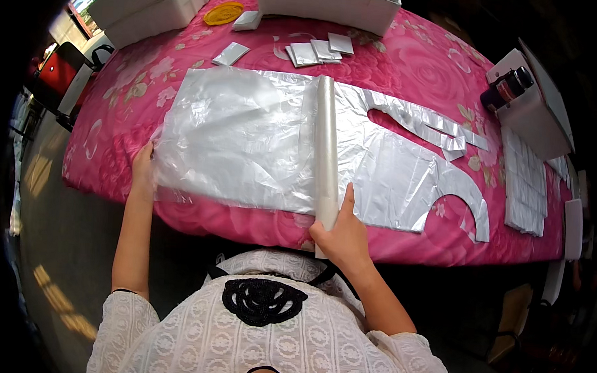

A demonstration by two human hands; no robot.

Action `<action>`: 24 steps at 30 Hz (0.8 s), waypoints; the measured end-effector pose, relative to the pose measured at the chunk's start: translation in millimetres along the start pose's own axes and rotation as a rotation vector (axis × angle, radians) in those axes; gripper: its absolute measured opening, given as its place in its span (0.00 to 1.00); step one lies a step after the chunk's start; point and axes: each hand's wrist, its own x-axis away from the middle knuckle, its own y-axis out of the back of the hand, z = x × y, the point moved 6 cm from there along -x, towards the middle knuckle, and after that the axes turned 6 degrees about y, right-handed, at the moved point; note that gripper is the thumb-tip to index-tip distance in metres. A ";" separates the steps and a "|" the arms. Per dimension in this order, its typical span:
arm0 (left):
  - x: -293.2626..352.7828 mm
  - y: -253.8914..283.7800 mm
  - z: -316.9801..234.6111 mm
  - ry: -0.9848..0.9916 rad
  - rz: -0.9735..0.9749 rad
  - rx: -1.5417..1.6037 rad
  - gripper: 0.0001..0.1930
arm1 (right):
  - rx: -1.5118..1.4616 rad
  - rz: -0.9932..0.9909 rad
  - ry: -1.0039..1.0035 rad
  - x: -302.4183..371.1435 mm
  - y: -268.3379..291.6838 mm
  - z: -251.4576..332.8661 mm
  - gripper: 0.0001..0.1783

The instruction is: The person repeatedly wraps small white rectangular items in clear plastic film. They unroll a sheet of film, place an item on it, fold the film around the item, and set the wrapped unit aside. The process is repeated multiple times on a pink floral tablecloth.

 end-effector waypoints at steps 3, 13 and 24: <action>4.2 8.1 -1.0 -0.041 -0.103 0.004 0.10 | -0.013 -0.127 -0.015 -9.1 21.5 -20.4 0.51; -1.8 30.4 -11.3 -0.076 -0.158 -0.265 0.09 | -0.001 -0.496 -0.234 -4.4 131.2 -140.2 0.48; -42.9 71.9 -39.6 -0.146 -0.204 -0.311 0.07 | 0.108 -0.665 -0.309 22.1 188.3 -183.8 0.44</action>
